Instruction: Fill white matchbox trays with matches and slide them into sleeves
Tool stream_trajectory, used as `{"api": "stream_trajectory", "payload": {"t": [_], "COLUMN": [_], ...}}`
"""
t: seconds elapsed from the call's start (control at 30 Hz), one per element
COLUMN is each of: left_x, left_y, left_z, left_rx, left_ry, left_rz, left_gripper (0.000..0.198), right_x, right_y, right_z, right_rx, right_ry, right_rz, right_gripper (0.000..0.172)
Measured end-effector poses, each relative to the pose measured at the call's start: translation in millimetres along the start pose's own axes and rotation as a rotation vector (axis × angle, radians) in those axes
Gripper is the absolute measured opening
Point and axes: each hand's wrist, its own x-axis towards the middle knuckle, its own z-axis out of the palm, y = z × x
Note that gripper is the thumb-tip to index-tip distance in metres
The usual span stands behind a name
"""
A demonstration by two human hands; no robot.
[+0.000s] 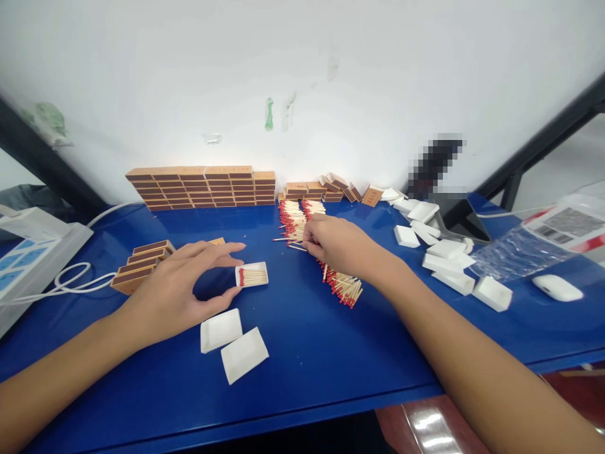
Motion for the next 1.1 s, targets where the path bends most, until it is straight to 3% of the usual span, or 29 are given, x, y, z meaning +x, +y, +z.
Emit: {"api": "stream_trajectory", "payload": {"t": [0.67,0.9,1.1], "left_x": [0.3,1.5,1.8], "left_y": [-0.4,0.1,2.2], "left_z": [1.4,3.2,5.0], "left_rx": [-0.003,0.006,0.008], "left_ry": [0.007,0.019,0.058], "left_rz": [0.003,0.015,0.034], "left_gripper": [0.058,0.060,0.058], "right_x": [-0.1,-9.5,-13.3], "right_y": [-9.5,-46.6,-74.2], "right_z": [2.5,-4.0,4.2], "right_rx": [0.119,0.276,0.228], "right_ry": [-0.005,0.047,0.039], "right_rz": [-0.054,-0.134,-0.162], "right_gripper": [0.015,0.016,0.012]}}
